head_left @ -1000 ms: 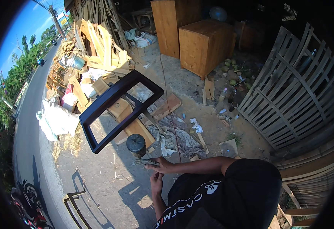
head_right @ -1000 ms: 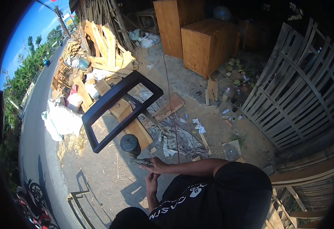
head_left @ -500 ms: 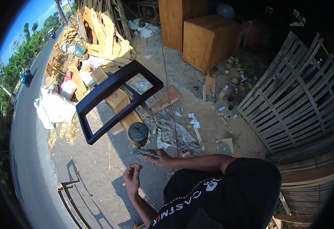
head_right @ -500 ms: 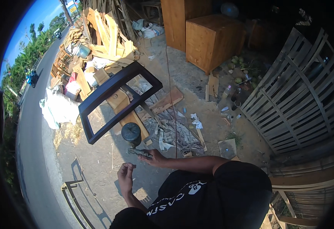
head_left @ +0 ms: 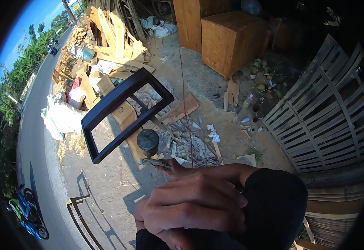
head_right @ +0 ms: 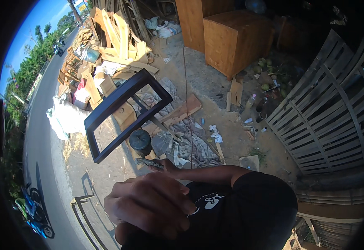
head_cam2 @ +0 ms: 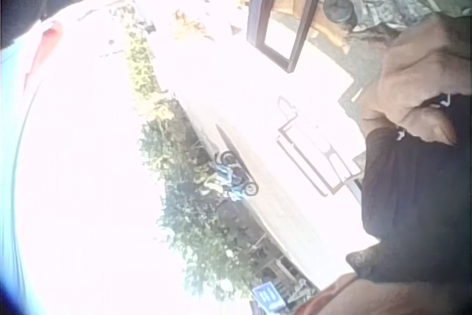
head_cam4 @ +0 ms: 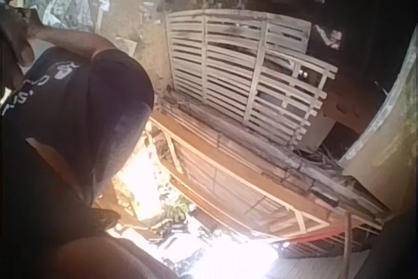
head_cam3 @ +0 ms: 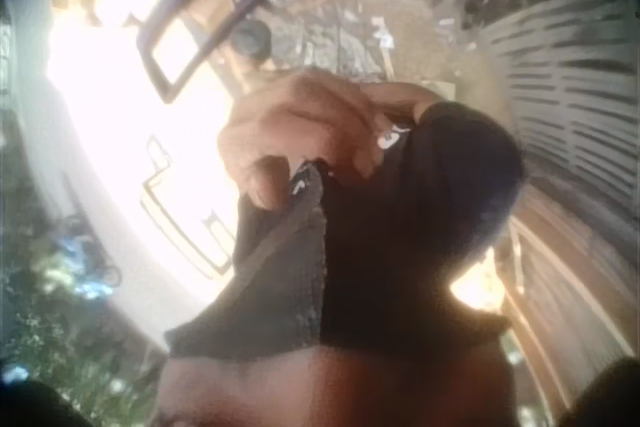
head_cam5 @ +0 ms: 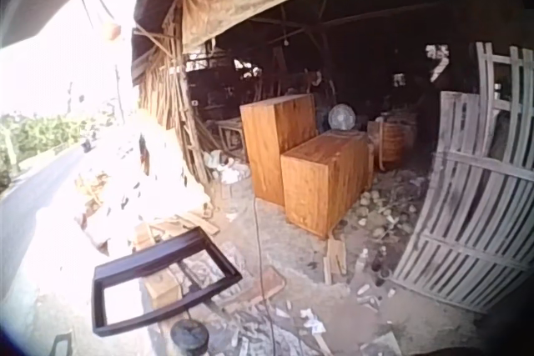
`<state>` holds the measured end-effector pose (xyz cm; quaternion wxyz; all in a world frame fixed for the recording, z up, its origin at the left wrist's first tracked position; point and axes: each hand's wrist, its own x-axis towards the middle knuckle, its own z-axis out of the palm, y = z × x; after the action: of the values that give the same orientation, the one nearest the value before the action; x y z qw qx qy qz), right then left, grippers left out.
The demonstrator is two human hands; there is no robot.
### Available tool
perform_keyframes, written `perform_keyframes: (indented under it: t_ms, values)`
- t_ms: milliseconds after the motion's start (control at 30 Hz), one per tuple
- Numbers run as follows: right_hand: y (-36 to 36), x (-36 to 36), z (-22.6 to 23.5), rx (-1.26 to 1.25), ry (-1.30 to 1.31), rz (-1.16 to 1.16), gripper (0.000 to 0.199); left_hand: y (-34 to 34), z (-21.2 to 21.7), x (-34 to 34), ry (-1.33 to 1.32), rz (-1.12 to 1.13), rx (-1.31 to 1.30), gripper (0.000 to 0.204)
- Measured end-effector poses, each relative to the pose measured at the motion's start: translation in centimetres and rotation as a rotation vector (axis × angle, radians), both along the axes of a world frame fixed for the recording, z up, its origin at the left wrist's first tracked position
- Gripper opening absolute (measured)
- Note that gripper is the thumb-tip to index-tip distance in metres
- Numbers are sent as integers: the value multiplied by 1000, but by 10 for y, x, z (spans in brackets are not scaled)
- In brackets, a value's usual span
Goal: The person spray-paints a wooden frame black using a spray gun, turning the frame over to coat all sides before moving it onto a wooden rack.
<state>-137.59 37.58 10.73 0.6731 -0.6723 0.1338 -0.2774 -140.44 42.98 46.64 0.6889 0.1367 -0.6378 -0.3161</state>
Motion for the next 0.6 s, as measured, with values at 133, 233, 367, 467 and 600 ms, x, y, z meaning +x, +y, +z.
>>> perform_keyframes:
  t_ms: [133,233,367,467,600]
  values:
    - [-20,-11,-5,-53,91,2,33,-46,-18,-22,191,-290,-166,33]
    - [-26,-11,-18,-6,134,40,30,-34,-17,-22,277,-189,-55,33]
    - [-44,-22,-15,204,138,58,29,-42,-29,-5,308,-122,-69,22]
    - [-37,-14,-18,172,201,132,29,-30,-35,4,307,-91,-126,22]
    - [-24,-3,-17,133,201,178,35,-10,-38,19,321,81,-78,22]
